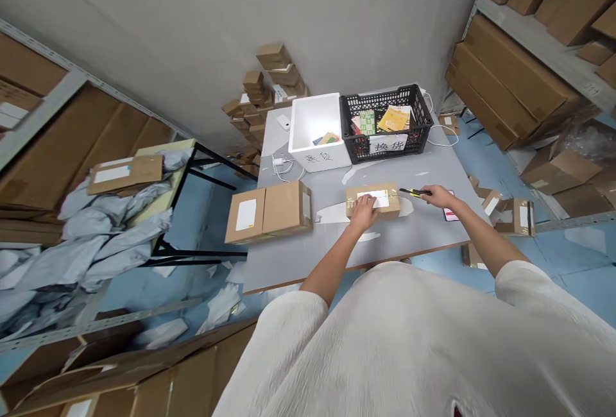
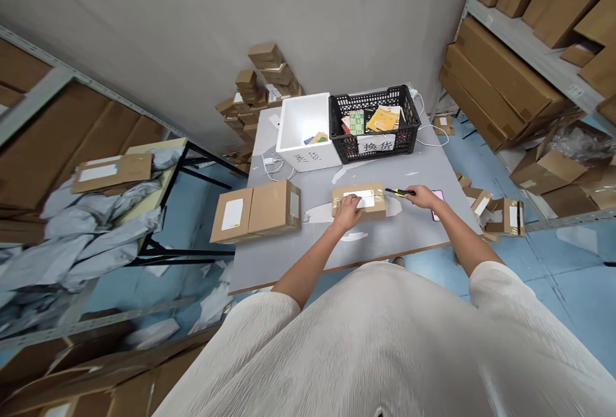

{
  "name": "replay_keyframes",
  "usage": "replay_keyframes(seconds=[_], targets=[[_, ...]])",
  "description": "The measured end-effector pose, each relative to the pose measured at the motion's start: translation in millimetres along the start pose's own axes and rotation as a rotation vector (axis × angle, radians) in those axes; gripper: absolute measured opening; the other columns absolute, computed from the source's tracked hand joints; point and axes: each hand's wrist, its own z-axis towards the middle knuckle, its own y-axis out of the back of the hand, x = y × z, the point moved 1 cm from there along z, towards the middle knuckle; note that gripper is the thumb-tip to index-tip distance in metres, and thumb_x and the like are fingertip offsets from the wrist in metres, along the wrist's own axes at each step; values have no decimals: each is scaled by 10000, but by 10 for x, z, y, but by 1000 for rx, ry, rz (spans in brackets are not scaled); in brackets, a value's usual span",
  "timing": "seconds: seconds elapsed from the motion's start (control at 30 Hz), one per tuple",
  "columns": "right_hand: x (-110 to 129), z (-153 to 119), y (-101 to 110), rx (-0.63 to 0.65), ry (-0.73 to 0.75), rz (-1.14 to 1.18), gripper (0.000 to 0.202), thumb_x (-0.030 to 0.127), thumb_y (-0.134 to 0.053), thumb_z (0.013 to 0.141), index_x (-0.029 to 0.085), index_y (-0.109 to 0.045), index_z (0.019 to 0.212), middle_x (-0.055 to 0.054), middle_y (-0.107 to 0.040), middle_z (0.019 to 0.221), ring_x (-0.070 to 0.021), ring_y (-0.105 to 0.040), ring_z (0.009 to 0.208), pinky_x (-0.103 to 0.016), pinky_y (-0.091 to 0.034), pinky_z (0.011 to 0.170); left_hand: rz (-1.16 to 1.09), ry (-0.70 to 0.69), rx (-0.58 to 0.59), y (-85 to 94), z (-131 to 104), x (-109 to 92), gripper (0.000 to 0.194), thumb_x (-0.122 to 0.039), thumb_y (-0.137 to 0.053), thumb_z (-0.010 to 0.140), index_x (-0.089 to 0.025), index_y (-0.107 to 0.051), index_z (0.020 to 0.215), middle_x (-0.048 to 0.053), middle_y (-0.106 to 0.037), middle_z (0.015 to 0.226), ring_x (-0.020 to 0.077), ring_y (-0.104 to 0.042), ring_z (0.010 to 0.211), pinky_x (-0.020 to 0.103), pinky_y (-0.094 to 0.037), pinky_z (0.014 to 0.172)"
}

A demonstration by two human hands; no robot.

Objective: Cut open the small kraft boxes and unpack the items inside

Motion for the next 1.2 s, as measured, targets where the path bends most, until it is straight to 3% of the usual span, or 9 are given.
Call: replay_keyframes(seconds=[0.2,0.37,0.53,0.7,0.93,1.1,1.2], targets=[[-28,-126,-261,-23,-32,197,256,417,-644,985,208,-769,1066,-26,-784,846,-200,-743,785,-259,-505,699,45,-63,138,5,303,-250,589,-480,-728,970,-255,-573,1493,153,-599,1484,359,-544,1398,475,-371,1184],[-61,-238,-424,-11,-28,313,248,428,-663,979,213,-760,1053,-31,-782,890,-187,-730,782,-259,-505,698,78,-36,201,8,435,-263,682,-457,-787,907,-225,-544,1499,177,-602,1497,375,-545,1424,472,-365,1172],[-155,-172,-442,-1,-21,353,299,465,-688,966,208,-754,1106,-34,-779,872,-195,-714,791,-268,-510,718,84,-27,244,16,502,-288,624,-432,-829,874,-252,-573,1414,150,-638,1476,364,-551,1447,496,-328,1232],[-179,55,-265,52,28,198,347,476,-640,1002,218,-778,1189,-34,-790,879,-204,-687,806,-276,-486,738,122,-38,236,-38,456,-340,673,-411,-875,852,-218,-567,1418,173,-625,1456,344,-578,1436,498,-207,1337],[39,517,-97,118,197,-233,310,415,-588,1020,289,-840,1149,-75,-813,1056,-269,-681,943,-327,-438,801,150,-60,183,-129,377,-336,676,-364,-876,865,-227,-556,1444,165,-609,1435,342,-613,1396,526,-197,1355],[49,655,-177,54,258,-245,300,448,-635,1002,315,-842,1174,-92,-802,1056,-294,-679,1024,-355,-462,904,104,-59,141,-183,357,-310,675,-331,-893,847,-243,-567,1431,156,-612,1416,332,-620,1380,518,-226,1347],[-4,588,-218,64,236,-175,301,455,-607,1004,287,-839,1099,-81,-797,1011,-267,-677,961,-324,-471,851,87,-59,135,-187,345,-297,658,-322,-887,849,-261,-573,1424,144,-612,1417,325,-638,1346,521,-262,1332]])
